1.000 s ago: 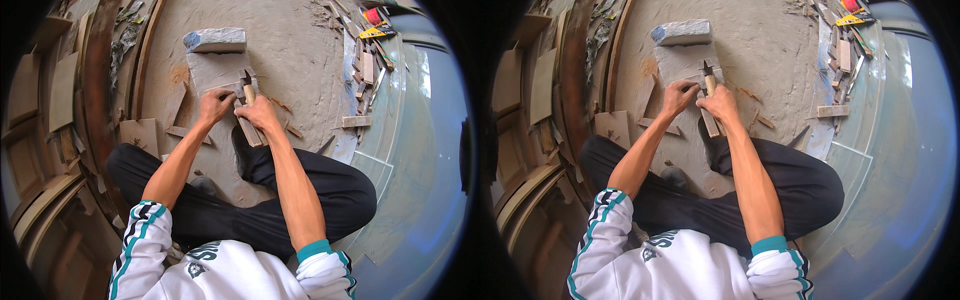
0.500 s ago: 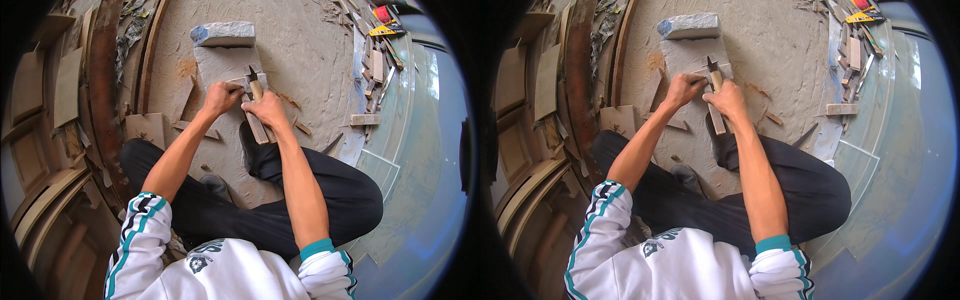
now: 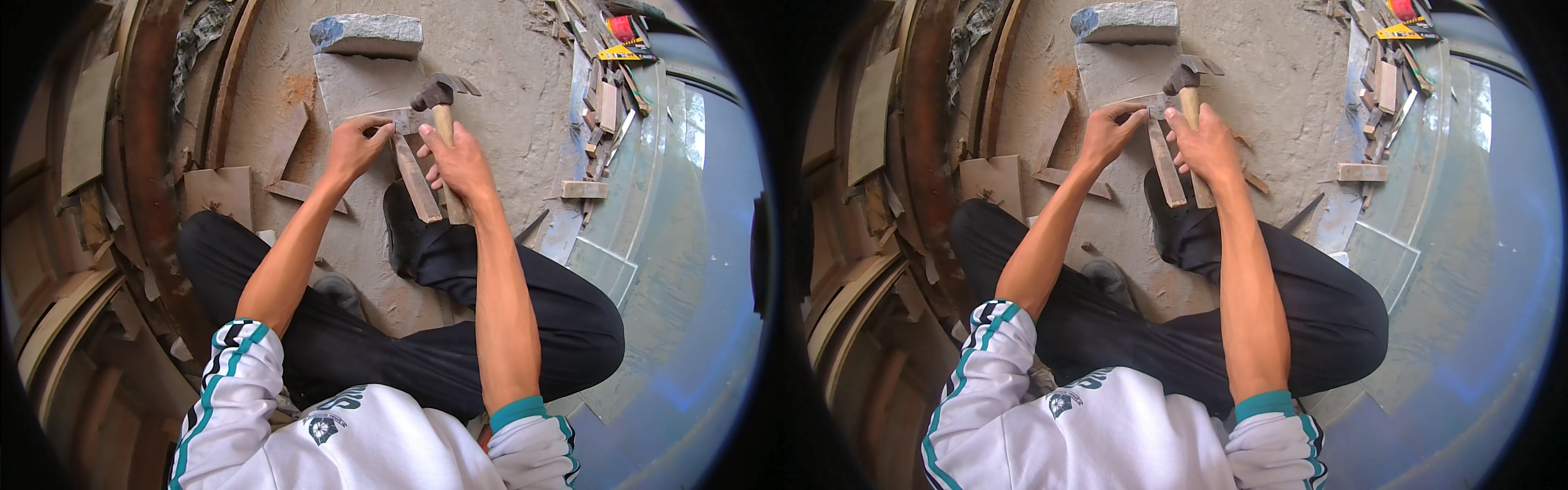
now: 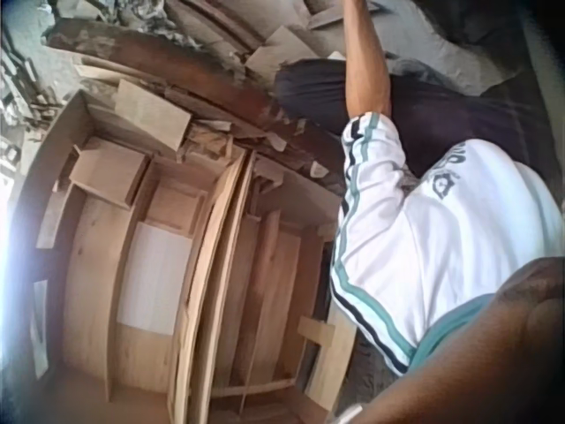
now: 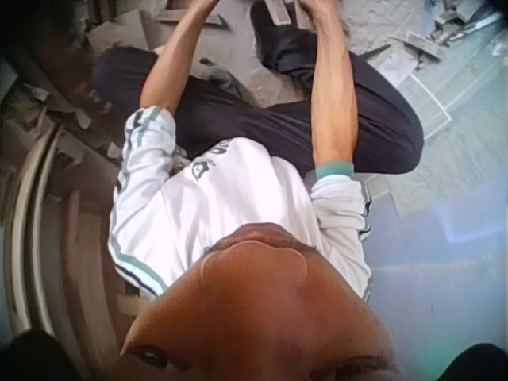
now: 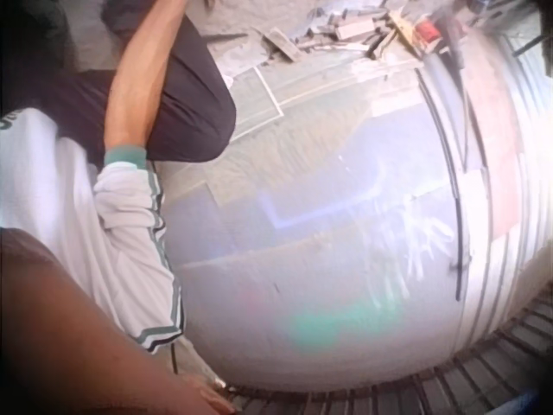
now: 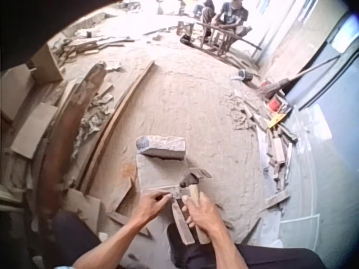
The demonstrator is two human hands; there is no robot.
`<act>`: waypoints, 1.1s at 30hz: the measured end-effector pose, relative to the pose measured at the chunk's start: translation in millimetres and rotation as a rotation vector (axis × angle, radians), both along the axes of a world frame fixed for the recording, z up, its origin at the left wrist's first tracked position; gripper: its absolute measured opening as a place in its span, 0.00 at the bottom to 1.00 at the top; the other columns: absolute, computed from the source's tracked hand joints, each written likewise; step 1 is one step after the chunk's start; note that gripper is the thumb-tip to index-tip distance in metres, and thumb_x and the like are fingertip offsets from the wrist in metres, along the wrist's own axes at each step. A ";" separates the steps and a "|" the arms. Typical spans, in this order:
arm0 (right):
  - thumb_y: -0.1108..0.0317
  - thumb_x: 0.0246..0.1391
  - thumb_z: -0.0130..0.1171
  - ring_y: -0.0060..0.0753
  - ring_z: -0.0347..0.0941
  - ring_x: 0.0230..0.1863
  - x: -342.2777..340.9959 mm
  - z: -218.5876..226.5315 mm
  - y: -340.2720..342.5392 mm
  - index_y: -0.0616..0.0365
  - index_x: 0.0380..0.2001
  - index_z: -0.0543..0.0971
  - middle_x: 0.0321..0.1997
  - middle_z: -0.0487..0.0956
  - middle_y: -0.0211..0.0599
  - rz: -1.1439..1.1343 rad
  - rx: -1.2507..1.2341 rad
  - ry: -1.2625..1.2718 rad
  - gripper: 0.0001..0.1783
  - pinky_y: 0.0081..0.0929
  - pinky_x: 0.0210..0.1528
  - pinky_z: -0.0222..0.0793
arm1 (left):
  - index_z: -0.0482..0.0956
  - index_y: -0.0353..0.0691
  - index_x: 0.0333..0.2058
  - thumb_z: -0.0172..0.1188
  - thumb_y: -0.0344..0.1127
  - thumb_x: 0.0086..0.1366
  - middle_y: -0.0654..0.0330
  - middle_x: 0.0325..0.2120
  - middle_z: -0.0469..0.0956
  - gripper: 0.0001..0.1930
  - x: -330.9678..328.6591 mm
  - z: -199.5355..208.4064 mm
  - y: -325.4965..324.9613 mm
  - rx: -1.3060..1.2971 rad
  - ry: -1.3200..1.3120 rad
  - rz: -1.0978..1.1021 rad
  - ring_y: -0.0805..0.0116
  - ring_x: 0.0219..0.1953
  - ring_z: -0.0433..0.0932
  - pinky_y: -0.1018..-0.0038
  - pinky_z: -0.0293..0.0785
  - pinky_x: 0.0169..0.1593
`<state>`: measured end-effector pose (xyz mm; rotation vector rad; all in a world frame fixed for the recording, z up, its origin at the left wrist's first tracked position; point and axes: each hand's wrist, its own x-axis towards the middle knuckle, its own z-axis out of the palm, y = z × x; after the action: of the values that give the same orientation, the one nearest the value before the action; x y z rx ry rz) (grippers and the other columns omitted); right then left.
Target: The person sits on the floor and uses a hammer to drive nails into small wooden pieces placed on a stone block. They repeatedly position the wood, hammer the nails, and inspect the pieces.
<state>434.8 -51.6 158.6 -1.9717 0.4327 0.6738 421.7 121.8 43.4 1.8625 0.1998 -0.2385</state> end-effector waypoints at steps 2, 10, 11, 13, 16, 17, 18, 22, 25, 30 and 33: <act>0.52 0.61 0.59 0.28 0.76 0.17 0.2 8.1 8.2 0.68 0.40 0.72 0.28 0.81 0.40 0.014 -0.008 0.051 0.25 0.27 0.18 0.74 | 0.86 0.35 0.40 0.64 0.38 0.62 0.48 0.35 0.85 0.13 2.6 -1.2 -5.4 0.027 -0.038 -0.005 0.59 0.37 0.85 0.69 0.78 0.43; 0.54 0.61 0.59 0.28 0.73 0.14 6.3 14.8 12.2 0.71 0.41 0.71 0.27 0.80 0.40 0.005 -0.059 0.079 0.25 0.27 0.15 0.70 | 0.86 0.36 0.39 0.67 0.41 0.60 0.50 0.34 0.85 0.14 1.6 5.3 -13.8 0.088 -0.037 -0.005 0.59 0.37 0.85 0.68 0.78 0.43; 0.54 0.61 0.59 0.28 0.73 0.14 8.1 16.0 10.7 0.71 0.41 0.71 0.27 0.80 0.40 0.007 -0.070 0.088 0.25 0.26 0.14 0.69 | 0.86 0.36 0.38 0.67 0.41 0.60 0.50 0.34 0.85 0.14 1.8 5.5 -14.7 0.120 -0.053 -0.007 0.59 0.37 0.85 0.68 0.78 0.43; 0.55 0.61 0.59 0.28 0.73 0.14 10.1 21.7 12.9 0.71 0.40 0.72 0.27 0.80 0.40 0.017 -0.094 0.083 0.24 0.27 0.14 0.69 | 0.87 0.37 0.38 0.67 0.41 0.60 0.50 0.35 0.85 0.14 3.1 0.0 -11.4 0.088 -0.053 -0.012 0.57 0.38 0.85 0.67 0.78 0.44; 0.56 0.61 0.60 0.28 0.73 0.14 15.1 24.4 16.6 0.71 0.40 0.72 0.26 0.80 0.41 0.019 -0.078 0.072 0.23 0.27 0.14 0.69 | 0.87 0.38 0.39 0.67 0.41 0.60 0.50 0.35 0.85 0.13 2.1 -5.5 -10.3 0.076 -0.082 -0.019 0.56 0.38 0.85 0.67 0.78 0.44; 0.56 0.61 0.60 0.28 0.73 0.14 16.9 23.6 18.2 0.71 0.40 0.72 0.26 0.80 0.41 0.019 -0.065 0.068 0.23 0.27 0.14 0.69 | 0.87 0.39 0.39 0.67 0.41 0.60 0.50 0.36 0.85 0.13 1.8 -6.8 -10.7 0.077 -0.096 -0.020 0.56 0.39 0.85 0.67 0.78 0.45; 0.56 0.61 0.60 0.28 0.73 0.14 18.0 20.9 20.7 0.71 0.40 0.72 0.26 0.80 0.41 0.018 -0.055 0.056 0.23 0.28 0.14 0.69 | 0.87 0.39 0.39 0.67 0.41 0.60 0.50 0.36 0.85 0.13 1.3 -8.1 -10.3 0.078 -0.100 -0.020 0.56 0.39 0.85 0.67 0.78 0.45; 0.56 0.61 0.60 0.29 0.74 0.14 27.3 17.0 30.4 0.71 0.39 0.72 0.26 0.79 0.40 0.053 -0.012 0.007 0.23 0.28 0.14 0.70 | 0.86 0.39 0.40 0.65 0.42 0.61 0.50 0.36 0.85 0.14 -1.9 -9.0 -8.5 0.104 -0.082 -0.033 0.54 0.40 0.84 0.65 0.78 0.47; 0.56 0.61 0.60 0.29 0.74 0.14 26.2 28.1 32.9 0.70 0.38 0.72 0.26 0.79 0.40 0.063 -0.017 -0.005 0.22 0.29 0.15 0.71 | 0.86 0.39 0.40 0.65 0.42 0.62 0.50 0.37 0.85 0.14 -0.5 -1.8 -6.4 0.077 -0.084 -0.037 0.53 0.42 0.84 0.65 0.77 0.48; 0.55 0.61 0.60 0.29 0.74 0.14 19.3 63.1 32.5 0.70 0.33 0.74 0.23 0.78 0.38 0.074 -0.076 -0.047 0.22 0.29 0.15 0.71 | 0.86 0.38 0.40 0.66 0.42 0.61 0.50 0.38 0.85 0.14 1.6 -11.5 -0.6 0.076 -0.065 -0.061 0.54 0.42 0.84 0.66 0.77 0.47; 0.54 0.61 0.60 0.27 0.72 0.14 12.7 94.1 21.1 0.68 0.33 0.74 0.22 0.77 0.37 0.093 -0.157 -0.028 0.22 0.27 0.14 0.69 | 0.86 0.37 0.40 0.66 0.41 0.61 0.48 0.38 0.84 0.14 0.7 -19.0 -4.3 0.032 -0.093 -0.049 0.54 0.41 0.84 0.66 0.77 0.47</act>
<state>447.5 -30.5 252.7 -2.1585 0.3888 0.6875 422.5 117.5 24.4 1.9070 0.0949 -0.1822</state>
